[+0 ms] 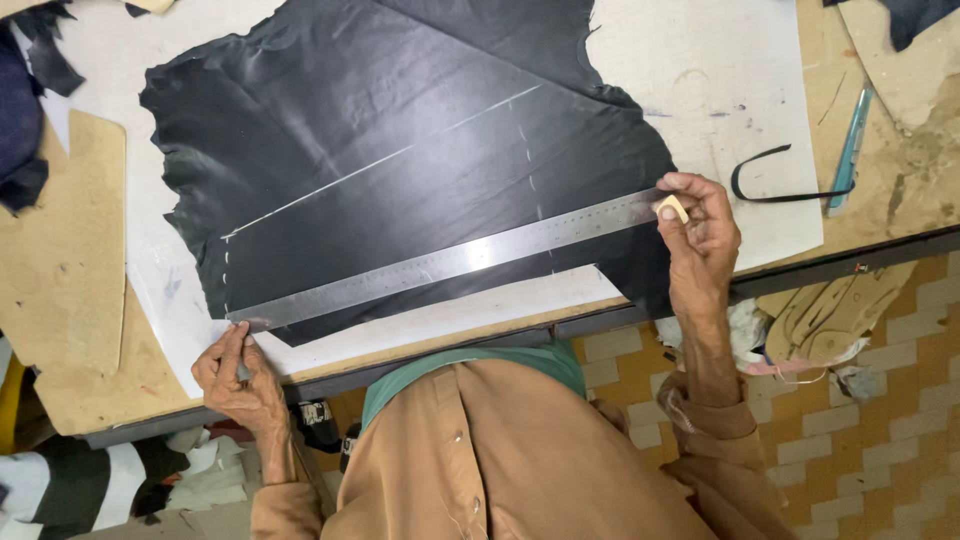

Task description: The person measures and marks a black leather sheet using a metal ruler and chalk, then cuts along the marked lines with a utility knife. They repeat the process to produce multiple rectangular leather pieces.

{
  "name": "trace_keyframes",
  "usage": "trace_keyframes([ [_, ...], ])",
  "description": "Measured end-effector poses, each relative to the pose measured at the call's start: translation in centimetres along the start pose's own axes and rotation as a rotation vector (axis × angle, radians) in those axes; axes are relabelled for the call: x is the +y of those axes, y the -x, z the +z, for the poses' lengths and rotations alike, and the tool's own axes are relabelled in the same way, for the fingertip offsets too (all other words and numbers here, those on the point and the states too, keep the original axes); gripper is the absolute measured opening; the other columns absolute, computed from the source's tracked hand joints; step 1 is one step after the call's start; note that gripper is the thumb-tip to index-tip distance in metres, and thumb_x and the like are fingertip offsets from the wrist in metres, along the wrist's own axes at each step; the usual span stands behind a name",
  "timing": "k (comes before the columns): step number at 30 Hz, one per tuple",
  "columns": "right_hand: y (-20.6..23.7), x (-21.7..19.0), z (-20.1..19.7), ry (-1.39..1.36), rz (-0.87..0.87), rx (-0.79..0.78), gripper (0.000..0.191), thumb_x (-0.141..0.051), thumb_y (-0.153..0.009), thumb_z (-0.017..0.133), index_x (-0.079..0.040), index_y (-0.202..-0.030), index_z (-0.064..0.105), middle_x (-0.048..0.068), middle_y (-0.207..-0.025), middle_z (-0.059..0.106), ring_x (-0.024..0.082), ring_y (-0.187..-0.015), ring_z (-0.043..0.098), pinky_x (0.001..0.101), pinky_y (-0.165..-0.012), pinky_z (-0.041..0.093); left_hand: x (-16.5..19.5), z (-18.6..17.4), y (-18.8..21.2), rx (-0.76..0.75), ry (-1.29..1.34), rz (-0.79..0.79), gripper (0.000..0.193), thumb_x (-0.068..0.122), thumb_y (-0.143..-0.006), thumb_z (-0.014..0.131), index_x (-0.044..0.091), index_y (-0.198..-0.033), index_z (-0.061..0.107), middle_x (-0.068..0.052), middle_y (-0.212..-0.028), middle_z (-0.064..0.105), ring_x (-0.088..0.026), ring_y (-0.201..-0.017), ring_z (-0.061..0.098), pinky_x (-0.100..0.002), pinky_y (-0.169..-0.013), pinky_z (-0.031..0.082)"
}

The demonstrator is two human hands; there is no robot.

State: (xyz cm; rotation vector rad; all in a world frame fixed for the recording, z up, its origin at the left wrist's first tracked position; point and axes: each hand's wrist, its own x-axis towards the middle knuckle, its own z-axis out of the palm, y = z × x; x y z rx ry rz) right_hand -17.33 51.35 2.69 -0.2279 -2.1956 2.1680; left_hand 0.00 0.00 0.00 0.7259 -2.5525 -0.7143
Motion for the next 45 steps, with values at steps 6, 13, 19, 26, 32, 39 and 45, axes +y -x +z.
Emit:
trace_keyframes([
  [6, 1.2, -0.8, 1.0, -0.297, 0.096, 0.001, 0.029, -0.005, -0.105, 0.068, 0.002, -0.133, 0.062, 0.006, -0.116, 0.067, 0.01, -0.103, 0.063, 0.024, -0.089, 0.053, 0.9, -0.7, -0.3, -0.05, 0.015, 0.012, 0.026, 0.001, -0.101, 0.068, 0.01, -0.123, 0.078, -0.009, -0.122, 0.068, -0.027, -0.121, 0.061, -0.038, -0.107, 0.053],
  [13, -0.7, -2.9, 2.3, 0.782, -0.303, -0.371, 0.044, -0.02, -0.082, 0.083, -0.004, -0.121, 0.069, 0.009, -0.096, 0.058, 0.02, -0.077, 0.059, 0.032, -0.064, 0.052, 6.1, -0.7, -3.1, -0.318, -0.17, 0.548, 0.038, 0.004, -0.095, 0.071, 0.005, -0.133, 0.066, -0.015, -0.131, 0.068, -0.032, -0.121, 0.063, -0.044, -0.113, 0.045],
  [19, -3.0, -5.0, 4.8, 0.958, -0.418, -0.639, 0.045, -0.022, -0.077, 0.083, 0.0, -0.11, 0.062, 0.01, -0.098, 0.055, 0.028, -0.081, 0.062, 0.0401, -0.068, 0.054, 7.9, -0.5, -5.3, -0.471, -0.258, 0.51, 0.046, -0.013, -0.084, 0.066, 0.001, -0.127, 0.066, -0.013, -0.1, 0.067, -0.029, -0.097, 0.064, -0.046, -0.103, 0.047],
  [26, -1.1, -6.5, 3.8, 1.02, -0.566, -0.69, 0.035, -0.025, -0.083, 0.079, -0.002, -0.105, 0.065, 0.009, -0.088, 0.059, 0.026, -0.081, 0.06, 0.039, -0.068, 0.053, 5.9, -1.8, -7.0, -0.629, 0.194, 0.385, 0.024, -0.015, -0.097, 0.051, 0.0, -0.097, 0.069, -0.007, -0.099, 0.067, -0.014, -0.092, 0.066, -0.024, -0.074, 0.06],
  [32, 9.0, -3.1, 0.1, 0.784, -0.403, -0.657, 0.024, -0.033, -0.083, 0.075, -0.009, -0.081, 0.076, 0.005, -0.073, 0.07, 0.019, -0.069, 0.061, 0.0361, -0.062, 0.051, 11.8, -2.7, -13.1, -0.696, 0.024, 0.718, 0.032, -0.018, -0.089, 0.048, 0.003, -0.089, 0.071, -0.004, -0.084, 0.063, -0.016, -0.077, 0.055, -0.032, -0.068, 0.045],
  [39, 22.7, 2.9, 0.8, 0.566, -0.092, -0.133, 0.02, -0.018, -0.091, 0.073, -0.001, -0.082, 0.069, 0.009, -0.07, 0.062, 0.02, -0.064, 0.055, 0.0365, -0.06, 0.044, 24.4, 6.7, -11.5, -0.45, 0.096, 1.181, 0.024, -0.001, -0.081, 0.071, 0.012, -0.101, 0.076, -0.004, -0.103, 0.068, -0.023, -0.117, 0.061, -0.05, -0.12, 0.029],
  [45, 25.8, 5.0, 0.5, 0.487, 0.178, 0.084, 0.02, -0.015, -0.093, 0.072, 0.0, -0.08, 0.068, 0.006, -0.068, 0.058, 0.015, -0.061, 0.052, 0.0313, -0.056, 0.041, 25.3, 11.6, -4.1, -0.381, 0.338, 0.557, 0.036, 0.027, -0.105, 0.065, 0.01, -0.137, 0.062, -0.01, -0.149, 0.058, -0.031, -0.146, 0.048, -0.05, -0.125, 0.033],
])
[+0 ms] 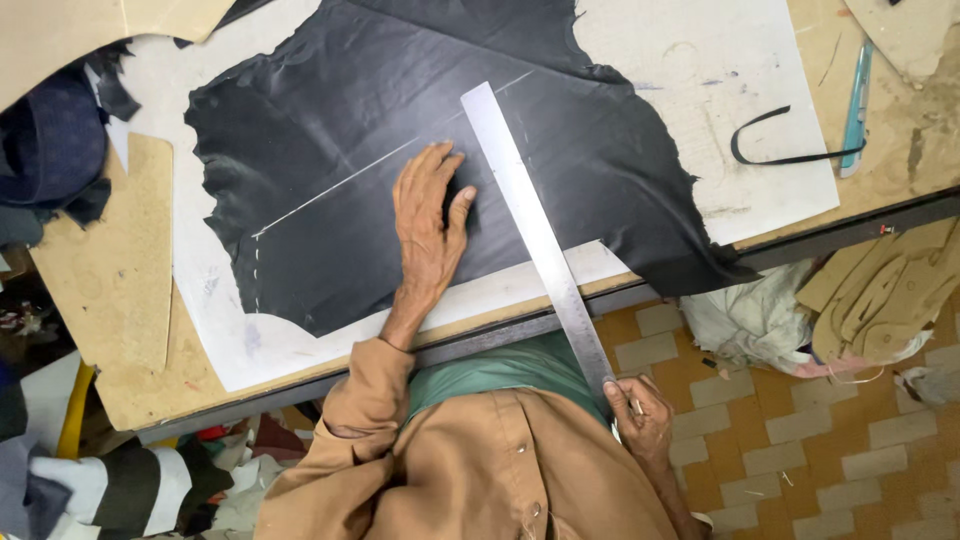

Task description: The person measures and marks a black leather sheet using a metal ruler and chalk, then cuts along the marked lines with a utility knife. They repeat the process to produce multiple rectangular leather pieces.

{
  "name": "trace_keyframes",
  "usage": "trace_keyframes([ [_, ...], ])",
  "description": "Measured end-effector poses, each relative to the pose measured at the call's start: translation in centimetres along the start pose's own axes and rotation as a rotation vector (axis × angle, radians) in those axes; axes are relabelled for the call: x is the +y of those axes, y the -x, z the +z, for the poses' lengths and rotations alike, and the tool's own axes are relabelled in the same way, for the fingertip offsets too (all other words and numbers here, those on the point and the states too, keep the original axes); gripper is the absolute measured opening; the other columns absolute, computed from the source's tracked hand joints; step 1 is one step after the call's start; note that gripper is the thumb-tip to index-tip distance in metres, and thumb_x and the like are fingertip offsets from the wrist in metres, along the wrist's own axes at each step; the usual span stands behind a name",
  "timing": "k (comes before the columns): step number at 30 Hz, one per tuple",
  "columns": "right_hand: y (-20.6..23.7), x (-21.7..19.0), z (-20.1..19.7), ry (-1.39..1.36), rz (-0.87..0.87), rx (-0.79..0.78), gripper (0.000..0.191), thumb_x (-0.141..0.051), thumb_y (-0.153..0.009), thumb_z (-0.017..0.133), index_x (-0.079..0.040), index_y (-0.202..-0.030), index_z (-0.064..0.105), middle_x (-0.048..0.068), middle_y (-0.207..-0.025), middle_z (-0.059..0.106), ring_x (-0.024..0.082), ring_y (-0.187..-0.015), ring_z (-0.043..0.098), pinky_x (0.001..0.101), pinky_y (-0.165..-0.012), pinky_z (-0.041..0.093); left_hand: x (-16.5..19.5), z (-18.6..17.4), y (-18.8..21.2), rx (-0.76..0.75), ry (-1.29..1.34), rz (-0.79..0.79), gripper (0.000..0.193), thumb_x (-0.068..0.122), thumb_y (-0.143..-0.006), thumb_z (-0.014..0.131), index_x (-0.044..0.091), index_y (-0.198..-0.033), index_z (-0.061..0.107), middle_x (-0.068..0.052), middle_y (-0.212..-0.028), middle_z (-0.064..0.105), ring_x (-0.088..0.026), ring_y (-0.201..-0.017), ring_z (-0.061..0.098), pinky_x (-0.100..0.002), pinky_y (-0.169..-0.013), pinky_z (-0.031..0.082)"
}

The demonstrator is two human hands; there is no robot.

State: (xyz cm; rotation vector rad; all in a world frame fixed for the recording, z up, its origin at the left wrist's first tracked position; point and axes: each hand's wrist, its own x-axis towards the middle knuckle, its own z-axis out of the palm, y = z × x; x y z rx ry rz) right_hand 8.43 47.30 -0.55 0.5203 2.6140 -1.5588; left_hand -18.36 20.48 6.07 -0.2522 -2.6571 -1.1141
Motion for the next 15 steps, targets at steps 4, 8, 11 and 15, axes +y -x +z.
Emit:
trace_keyframes([
  [4, 0.5, 1.1, 0.5, -0.154, 0.198, -0.02, 0.02, -0.015, -0.094, 0.071, 0.001, -0.082, 0.068, 0.002, -0.07, 0.056, 0.009, -0.061, 0.045, 0.0282, -0.053, 0.035, -1.1, 2.7, 1.6, -0.182, -0.045, 0.015, 0.05, 0.039, -0.108, 0.056, 0.011, -0.15, 0.054, -0.013, -0.162, 0.043, -0.033, -0.155, 0.034, -0.055, -0.129, 0.022],
  [8, 0.3, 1.9, 0.9, -0.219, 0.143, -0.056, 0.021, -0.015, -0.095, 0.07, 0.001, -0.08, 0.066, 0.0, -0.071, 0.055, 0.006, -0.061, 0.043, 0.0257, -0.053, 0.034, -2.0, 4.3, 1.5, -0.297, -0.218, 0.084, 0.063, 0.05, -0.102, 0.058, 0.014, -0.153, 0.051, -0.011, -0.166, 0.035, -0.031, -0.156, 0.024, -0.056, -0.129, 0.013],
  [11, 0.0, 2.0, 0.9, -0.211, 0.172, -0.104, 0.024, -0.016, -0.096, 0.07, 0.001, -0.078, 0.065, 0.001, -0.069, 0.05, 0.008, -0.06, 0.04, 0.0273, -0.052, 0.032, -2.1, 4.8, 1.5, -0.32, -0.264, 0.112, 0.069, 0.055, -0.101, 0.061, 0.015, -0.156, 0.047, -0.009, -0.168, 0.032, -0.031, -0.158, 0.02, -0.056, -0.13, 0.01],
  [15, -0.3, 1.5, 0.4, -0.116, 0.09, -0.172, 0.025, -0.02, -0.095, 0.069, -0.001, -0.078, 0.066, 0.001, -0.067, 0.05, 0.011, -0.058, 0.043, 0.0295, -0.052, 0.035, -2.2, 5.1, 1.6, -0.318, -0.276, 0.127, 0.073, 0.057, -0.1, 0.062, 0.015, -0.157, 0.046, -0.007, -0.169, 0.031, -0.03, -0.158, 0.018, -0.057, -0.13, 0.007],
])
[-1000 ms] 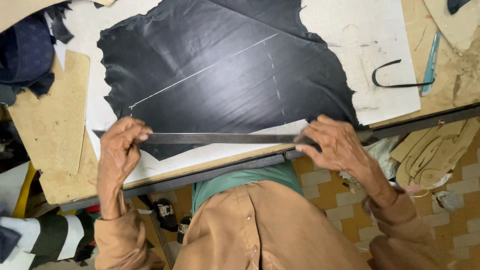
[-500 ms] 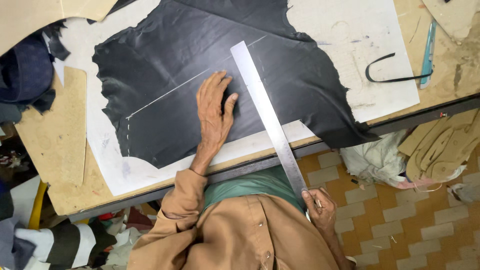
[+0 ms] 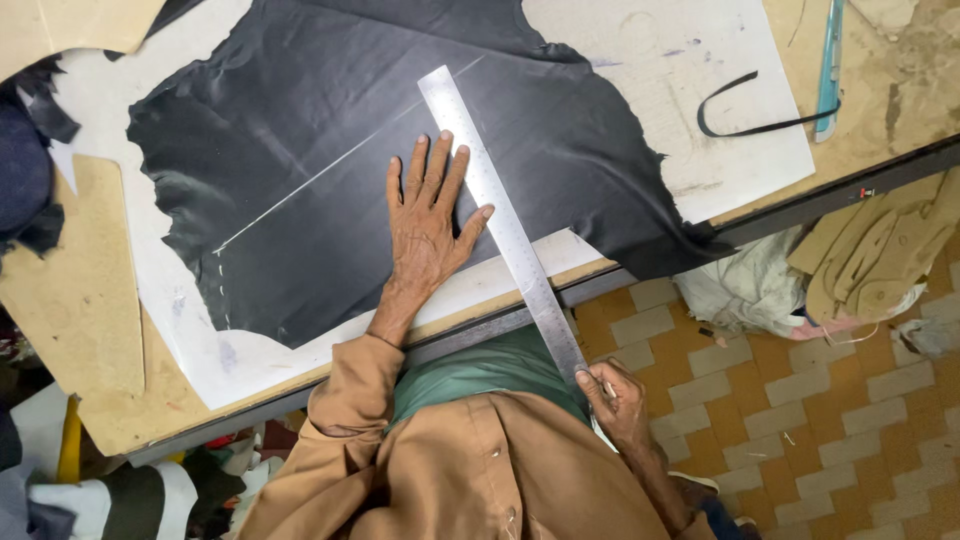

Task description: The person measures and marks a black leather sheet using a metal ruler and chalk, then cuts along the marked lines with a utility knife. They repeat the process to produce multiple rectangular leather pieces.

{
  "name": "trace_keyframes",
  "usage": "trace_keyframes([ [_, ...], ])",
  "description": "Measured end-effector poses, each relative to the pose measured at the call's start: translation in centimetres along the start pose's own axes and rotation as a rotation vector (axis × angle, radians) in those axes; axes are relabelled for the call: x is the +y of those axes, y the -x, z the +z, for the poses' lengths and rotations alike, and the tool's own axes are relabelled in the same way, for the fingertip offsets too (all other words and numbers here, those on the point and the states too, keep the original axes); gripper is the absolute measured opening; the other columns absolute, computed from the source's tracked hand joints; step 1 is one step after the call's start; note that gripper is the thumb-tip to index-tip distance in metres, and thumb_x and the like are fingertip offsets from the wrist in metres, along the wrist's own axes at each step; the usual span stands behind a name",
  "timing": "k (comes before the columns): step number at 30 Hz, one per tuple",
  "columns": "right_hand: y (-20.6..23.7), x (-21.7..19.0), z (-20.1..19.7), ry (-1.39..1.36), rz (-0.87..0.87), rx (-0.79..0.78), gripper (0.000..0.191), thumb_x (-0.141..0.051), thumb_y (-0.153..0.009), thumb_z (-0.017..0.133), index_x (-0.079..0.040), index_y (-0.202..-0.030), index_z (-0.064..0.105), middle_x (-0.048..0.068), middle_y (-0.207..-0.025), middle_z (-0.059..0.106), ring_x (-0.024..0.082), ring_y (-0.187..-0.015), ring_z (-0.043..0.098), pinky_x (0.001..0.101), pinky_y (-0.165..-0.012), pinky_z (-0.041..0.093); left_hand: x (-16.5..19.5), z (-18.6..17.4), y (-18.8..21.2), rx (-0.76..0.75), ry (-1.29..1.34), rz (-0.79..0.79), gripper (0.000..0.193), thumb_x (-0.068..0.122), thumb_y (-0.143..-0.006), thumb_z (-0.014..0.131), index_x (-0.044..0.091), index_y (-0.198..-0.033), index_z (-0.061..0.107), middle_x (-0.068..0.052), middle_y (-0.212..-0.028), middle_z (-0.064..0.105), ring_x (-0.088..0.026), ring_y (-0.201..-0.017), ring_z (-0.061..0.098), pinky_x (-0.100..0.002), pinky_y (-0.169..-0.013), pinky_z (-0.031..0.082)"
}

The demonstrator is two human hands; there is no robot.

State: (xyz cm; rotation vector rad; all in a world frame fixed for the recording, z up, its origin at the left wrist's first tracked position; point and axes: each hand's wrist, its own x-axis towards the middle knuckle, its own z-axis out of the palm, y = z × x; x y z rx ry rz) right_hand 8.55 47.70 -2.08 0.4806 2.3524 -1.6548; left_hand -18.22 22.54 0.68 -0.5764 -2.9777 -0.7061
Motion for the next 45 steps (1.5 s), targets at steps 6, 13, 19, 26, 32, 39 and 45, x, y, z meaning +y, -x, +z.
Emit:
trace_keyframes([
  [6, -0.6, -1.1, -0.3, 0.065, -0.085, -0.016, 0.025, -0.021, -0.094, 0.069, -0.001, -0.079, 0.066, 0.005, -0.066, 0.051, 0.016, -0.059, 0.046, 0.0336, -0.054, 0.038, -0.1, 0.3, 0.0, -0.02, -0.017, 0.001, 0.074, 0.057, -0.101, 0.061, 0.014, -0.159, 0.044, -0.008, -0.169, 0.03, -0.03, -0.159, 0.017, -0.058, -0.13, 0.005],
  [13, -1.0, -1.2, -0.4, 0.075, -0.119, 0.0, 0.025, -0.02, -0.093, 0.07, -0.001, -0.077, 0.065, 0.005, -0.064, 0.052, 0.017, -0.058, 0.047, 0.0329, -0.054, 0.039, -0.1, 0.6, -0.1, -0.003, -0.041, 0.006, 0.07, 0.059, -0.101, 0.058, 0.019, -0.157, 0.047, -0.007, -0.169, 0.03, -0.03, -0.158, 0.017, -0.058, -0.13, 0.006],
  [19, -1.1, -1.2, -0.5, 0.089, -0.088, 0.013, 0.025, -0.019, -0.091, 0.073, -0.001, -0.076, 0.065, 0.006, -0.064, 0.051, 0.017, -0.056, 0.045, 0.0327, -0.052, 0.036, -0.1, 0.4, -0.2, -0.01, -0.029, -0.007, 0.069, 0.061, -0.101, 0.057, 0.022, -0.157, 0.046, -0.005, -0.169, 0.029, -0.03, -0.159, 0.016, -0.059, -0.13, 0.006],
  [26, -0.9, -0.8, -0.6, 0.091, -0.034, -0.038, 0.028, -0.021, -0.092, 0.072, 0.0, -0.074, 0.066, 0.004, -0.065, 0.052, 0.014, -0.058, 0.047, 0.0315, -0.053, 0.037, -0.3, 0.2, -0.2, -0.032, -0.018, -0.018, 0.071, 0.063, -0.1, 0.056, 0.024, -0.158, 0.045, -0.003, -0.169, 0.029, -0.03, -0.158, 0.016, -0.059, -0.13, 0.006],
  [32, -1.3, 1.6, -1.5, 0.115, 0.232, -0.043, 0.02, -0.027, -0.092, 0.07, -0.008, -0.087, 0.075, 0.003, -0.08, 0.067, 0.014, -0.069, 0.064, 0.0311, -0.055, 0.053, -0.4, 0.3, -0.3, -0.023, -0.013, -0.017, 0.071, 0.064, -0.1, 0.055, 0.023, -0.158, 0.045, -0.004, -0.169, 0.029, -0.031, -0.158, 0.016, -0.061, -0.129, 0.006],
  [39, -7.8, -3.0, -7.3, -0.063, 0.078, 0.176, 0.037, -0.01, -0.099, 0.053, -0.008, -0.136, 0.053, 0.011, -0.136, 0.064, 0.02, -0.115, 0.068, 0.0331, -0.08, 0.06, -0.4, -0.1, -0.2, -0.024, -0.007, -0.01, 0.071, 0.062, -0.101, 0.055, 0.022, -0.158, 0.044, -0.006, -0.168, 0.03, -0.032, -0.157, 0.017, -0.061, -0.128, 0.007],
  [45, -17.8, -11.6, -4.0, -0.268, -0.413, 0.115, 0.018, 0.008, -0.097, 0.062, 0.005, -0.115, 0.063, 0.022, -0.143, 0.058, 0.026, -0.115, 0.072, 0.0359, -0.097, 0.058, -0.2, -0.6, -0.1, -0.007, 0.007, -0.011, 0.071, 0.06, -0.099, 0.058, 0.021, -0.157, 0.044, -0.006, -0.167, 0.032, -0.033, -0.157, 0.018, -0.061, -0.128, 0.008],
])
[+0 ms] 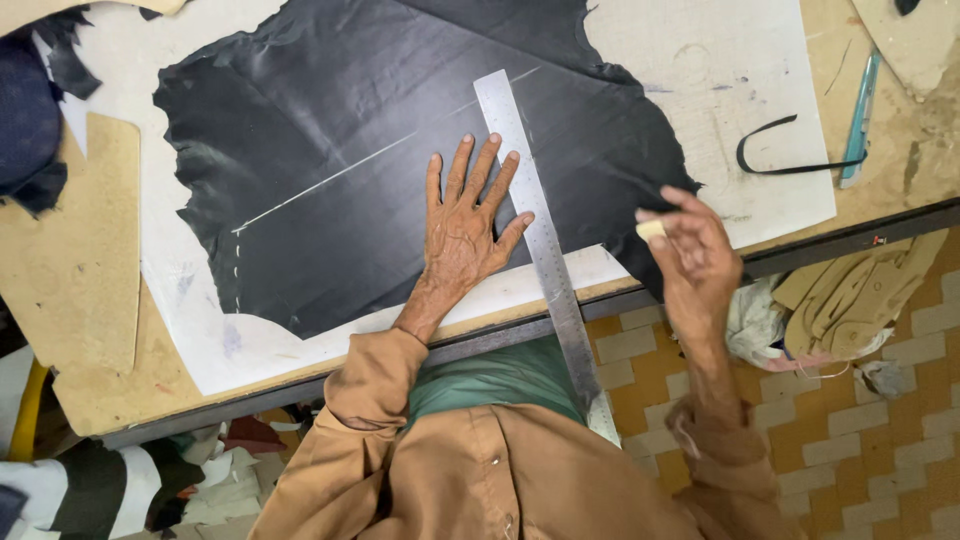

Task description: The person measures and marks a black leather sheet using a metal ruler and chalk, then cuts along the marked lines with a utility knife. They repeat the process to produce multiple rectangular leather pieces.

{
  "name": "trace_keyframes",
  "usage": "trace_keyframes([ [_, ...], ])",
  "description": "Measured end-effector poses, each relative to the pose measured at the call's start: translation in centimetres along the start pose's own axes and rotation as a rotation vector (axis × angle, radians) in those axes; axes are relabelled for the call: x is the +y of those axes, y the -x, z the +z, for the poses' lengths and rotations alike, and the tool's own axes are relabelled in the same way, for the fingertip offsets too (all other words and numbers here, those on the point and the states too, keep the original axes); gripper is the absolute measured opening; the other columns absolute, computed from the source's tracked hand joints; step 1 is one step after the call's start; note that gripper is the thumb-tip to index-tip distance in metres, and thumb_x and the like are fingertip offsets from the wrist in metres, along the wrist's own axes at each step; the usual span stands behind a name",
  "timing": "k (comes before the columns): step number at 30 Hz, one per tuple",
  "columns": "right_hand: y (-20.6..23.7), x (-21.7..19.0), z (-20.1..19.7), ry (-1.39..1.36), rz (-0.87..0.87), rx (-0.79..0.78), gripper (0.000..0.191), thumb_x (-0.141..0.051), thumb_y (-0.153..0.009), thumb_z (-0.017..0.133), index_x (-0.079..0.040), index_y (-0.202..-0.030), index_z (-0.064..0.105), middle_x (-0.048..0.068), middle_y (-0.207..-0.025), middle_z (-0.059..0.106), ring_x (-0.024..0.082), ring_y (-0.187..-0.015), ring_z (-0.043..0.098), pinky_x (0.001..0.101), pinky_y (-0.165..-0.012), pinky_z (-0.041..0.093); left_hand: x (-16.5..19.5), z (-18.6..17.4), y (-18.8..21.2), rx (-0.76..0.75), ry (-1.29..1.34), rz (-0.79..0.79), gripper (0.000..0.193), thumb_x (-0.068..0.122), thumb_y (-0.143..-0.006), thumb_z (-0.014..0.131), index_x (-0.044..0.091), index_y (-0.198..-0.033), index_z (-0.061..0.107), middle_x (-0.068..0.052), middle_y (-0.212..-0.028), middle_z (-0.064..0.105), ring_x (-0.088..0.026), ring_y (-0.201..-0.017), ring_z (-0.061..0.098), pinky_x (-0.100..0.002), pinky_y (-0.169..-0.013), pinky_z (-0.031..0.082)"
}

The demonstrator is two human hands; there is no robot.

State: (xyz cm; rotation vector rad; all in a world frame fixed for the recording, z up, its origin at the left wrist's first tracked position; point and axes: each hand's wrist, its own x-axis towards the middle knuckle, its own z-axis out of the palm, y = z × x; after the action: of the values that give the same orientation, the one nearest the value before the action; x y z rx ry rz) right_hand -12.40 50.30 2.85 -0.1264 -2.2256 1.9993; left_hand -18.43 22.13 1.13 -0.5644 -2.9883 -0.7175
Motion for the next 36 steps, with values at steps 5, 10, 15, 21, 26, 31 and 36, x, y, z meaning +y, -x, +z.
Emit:
trace_keyframes([
  [5, -8.1, -0.6, 7.5, 0.163, -0.09, -0.121, 0.014, 0.003, -0.099, 0.072, 0.002, -0.112, 0.069, 0.011, -0.109, 0.07, 0.017, -0.096, 0.071, 0.0281, -0.085, 0.06, 0.0, -0.4, -0.1, 0.013, 0.012, 0.004, 0.071, 0.058, -0.099, 0.059, 0.019, -0.156, 0.045, -0.007, -0.166, 0.033, -0.034, -0.156, 0.02, -0.061, -0.128, 0.009],
  [10, -13.0, -0.3, 12.8, 0.371, -0.282, -0.089, 0.021, 0.001, -0.092, 0.078, 0.003, -0.112, 0.074, 0.011, -0.095, 0.075, 0.016, -0.08, 0.072, 0.0262, -0.07, 0.057, 0.0, -0.6, -0.2, -0.009, 0.011, -0.007, 0.07, 0.056, -0.098, 0.058, 0.018, -0.156, 0.046, -0.008, -0.166, 0.033, -0.034, -0.156, 0.021, -0.061, -0.127, 0.009],
  [15, -14.3, 0.8, 14.5, 0.403, -0.33, -0.096, 0.022, -0.002, -0.093, 0.079, 0.003, -0.113, 0.073, 0.012, -0.093, 0.074, 0.014, -0.076, 0.073, 0.0257, -0.064, 0.059, 0.0, -0.8, -0.3, -0.02, 0.023, -0.015, 0.07, 0.057, -0.097, 0.059, 0.018, -0.155, 0.046, -0.007, -0.166, 0.031, -0.033, -0.155, 0.02, -0.061, -0.127, 0.008],
  [21, -14.1, 1.6, 15.5, 0.421, -0.375, -0.017, 0.022, 0.0, -0.093, 0.079, 0.003, -0.114, 0.073, 0.011, -0.091, 0.071, 0.013, -0.072, 0.07, 0.0241, -0.059, 0.056, -0.2, -0.7, -0.4, -0.016, 0.027, -0.008, 0.071, 0.057, -0.097, 0.058, 0.019, -0.155, 0.047, -0.007, -0.166, 0.032, -0.033, -0.155, 0.019, -0.061, -0.127, 0.007],
  [26, -13.7, 1.3, 15.6, 0.47, -0.436, -0.033, 0.02, 0.001, -0.095, 0.078, 0.003, -0.113, 0.072, 0.009, -0.09, 0.066, 0.013, -0.071, 0.065, 0.0266, -0.06, 0.053, -0.4, -0.6, -0.5, -0.015, 0.03, -0.002, 0.07, 0.056, -0.097, 0.06, 0.017, -0.155, 0.047, -0.008, -0.165, 0.032, -0.034, -0.155, 0.019, -0.062, -0.127, 0.007],
  [31, -8.5, -0.3, 12.8, 0.594, -0.338, -0.108, 0.017, 0.002, -0.095, 0.077, 0.003, -0.112, 0.074, 0.01, -0.082, 0.059, 0.015, -0.063, 0.056, 0.0314, -0.053, 0.045, -0.4, -0.5, -0.5, -0.008, 0.043, -0.005, 0.071, 0.056, -0.097, 0.061, 0.017, -0.155, 0.048, -0.008, -0.165, 0.033, -0.034, -0.155, 0.02, -0.062, -0.127, 0.008],
  [36, 1.1, -2.2, 8.5, 0.648, -0.284, -0.17, 0.016, 0.0, -0.095, 0.074, 0.001, -0.112, 0.074, 0.007, -0.085, 0.064, 0.015, -0.07, 0.06, 0.0279, -0.057, 0.048, -0.4, -0.6, -0.4, -0.013, 0.049, -0.013, 0.071, 0.056, -0.097, 0.061, 0.017, -0.155, 0.048, -0.008, -0.165, 0.033, -0.035, -0.156, 0.019, -0.062, -0.127, 0.008],
])
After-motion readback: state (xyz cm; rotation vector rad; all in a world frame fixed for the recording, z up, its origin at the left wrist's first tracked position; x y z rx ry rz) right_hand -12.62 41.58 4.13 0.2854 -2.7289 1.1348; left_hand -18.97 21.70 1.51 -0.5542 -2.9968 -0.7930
